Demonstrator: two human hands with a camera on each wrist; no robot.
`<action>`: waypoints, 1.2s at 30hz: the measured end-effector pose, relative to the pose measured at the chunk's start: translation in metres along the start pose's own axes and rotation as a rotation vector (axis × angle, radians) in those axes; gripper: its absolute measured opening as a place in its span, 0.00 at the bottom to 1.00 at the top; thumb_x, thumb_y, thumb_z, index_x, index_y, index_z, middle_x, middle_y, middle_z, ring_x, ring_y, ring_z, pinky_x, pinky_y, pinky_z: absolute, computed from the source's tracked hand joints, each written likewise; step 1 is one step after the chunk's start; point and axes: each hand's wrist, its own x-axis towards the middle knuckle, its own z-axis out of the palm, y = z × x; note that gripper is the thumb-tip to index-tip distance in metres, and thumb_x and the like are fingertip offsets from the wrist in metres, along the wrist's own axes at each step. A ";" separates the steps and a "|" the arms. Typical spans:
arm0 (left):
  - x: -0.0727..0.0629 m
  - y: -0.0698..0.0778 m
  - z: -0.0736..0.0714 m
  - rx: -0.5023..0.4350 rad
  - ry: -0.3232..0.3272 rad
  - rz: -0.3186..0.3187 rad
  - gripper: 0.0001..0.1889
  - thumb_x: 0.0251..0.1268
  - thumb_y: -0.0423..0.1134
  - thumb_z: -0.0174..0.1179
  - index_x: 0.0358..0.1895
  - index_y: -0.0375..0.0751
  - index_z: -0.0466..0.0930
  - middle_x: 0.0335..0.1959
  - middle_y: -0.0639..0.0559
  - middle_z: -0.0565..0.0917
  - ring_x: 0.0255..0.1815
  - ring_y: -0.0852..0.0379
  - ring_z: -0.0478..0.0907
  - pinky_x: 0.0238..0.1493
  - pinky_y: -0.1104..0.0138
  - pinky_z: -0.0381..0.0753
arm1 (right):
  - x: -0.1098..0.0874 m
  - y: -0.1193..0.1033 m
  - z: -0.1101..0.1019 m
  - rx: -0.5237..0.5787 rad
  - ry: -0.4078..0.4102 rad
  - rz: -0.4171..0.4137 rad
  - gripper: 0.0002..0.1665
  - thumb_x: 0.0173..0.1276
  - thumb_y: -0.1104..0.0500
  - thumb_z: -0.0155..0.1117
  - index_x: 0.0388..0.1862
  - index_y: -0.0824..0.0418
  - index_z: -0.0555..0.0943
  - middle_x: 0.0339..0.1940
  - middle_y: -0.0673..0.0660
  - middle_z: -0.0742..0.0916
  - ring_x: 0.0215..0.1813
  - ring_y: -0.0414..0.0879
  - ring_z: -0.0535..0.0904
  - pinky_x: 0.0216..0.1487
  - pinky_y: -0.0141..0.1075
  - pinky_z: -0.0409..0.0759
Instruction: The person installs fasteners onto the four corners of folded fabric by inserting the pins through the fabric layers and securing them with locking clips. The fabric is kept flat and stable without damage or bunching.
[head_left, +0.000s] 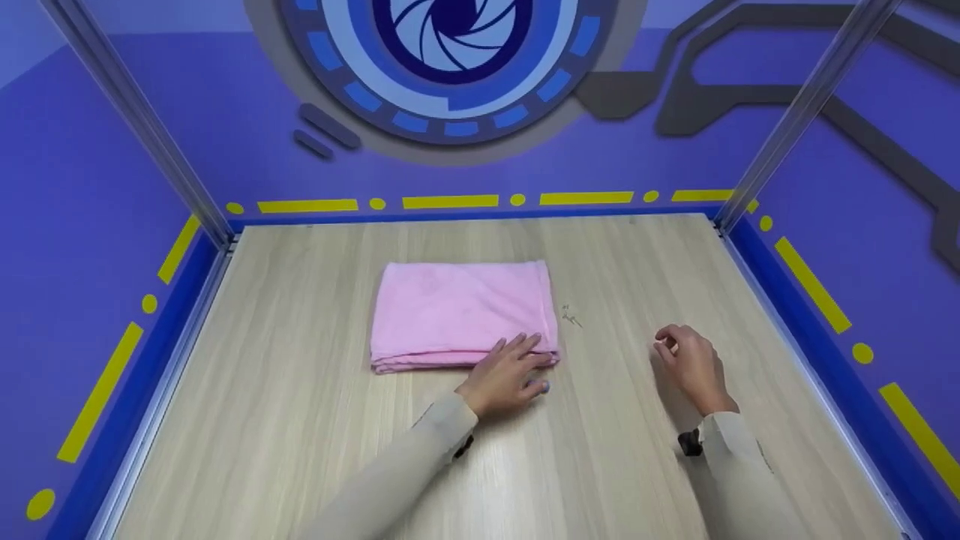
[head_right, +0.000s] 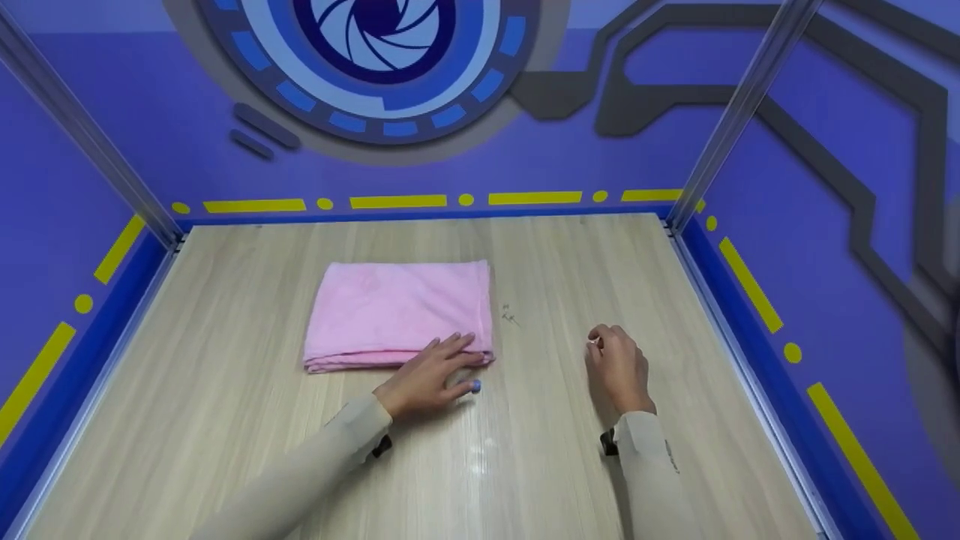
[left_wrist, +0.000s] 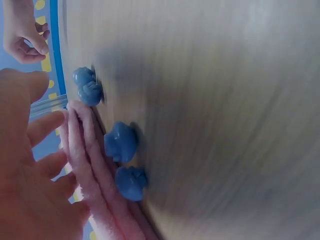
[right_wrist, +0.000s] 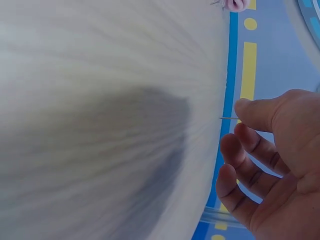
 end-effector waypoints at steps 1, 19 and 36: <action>0.000 0.000 0.001 0.003 -0.004 -0.003 0.27 0.77 0.55 0.54 0.74 0.53 0.73 0.81 0.45 0.61 0.81 0.43 0.56 0.78 0.44 0.56 | -0.001 0.001 0.000 0.001 -0.001 0.001 0.06 0.69 0.64 0.69 0.43 0.62 0.85 0.35 0.58 0.85 0.34 0.54 0.82 0.31 0.50 0.80; 0.011 0.008 0.003 0.080 0.033 -0.049 0.29 0.75 0.58 0.56 0.75 0.56 0.72 0.80 0.46 0.63 0.73 0.44 0.69 0.68 0.47 0.72 | 0.006 -0.006 0.003 0.019 -0.016 -0.029 0.04 0.69 0.64 0.69 0.42 0.60 0.84 0.35 0.56 0.86 0.33 0.51 0.82 0.31 0.48 0.79; 0.016 0.004 -0.005 -0.086 0.149 -0.013 0.25 0.76 0.45 0.58 0.69 0.34 0.75 0.71 0.40 0.75 0.71 0.47 0.74 0.73 0.59 0.70 | 0.039 -0.056 0.006 0.109 -0.065 -0.202 0.03 0.70 0.64 0.70 0.39 0.58 0.83 0.34 0.53 0.87 0.31 0.46 0.80 0.32 0.43 0.79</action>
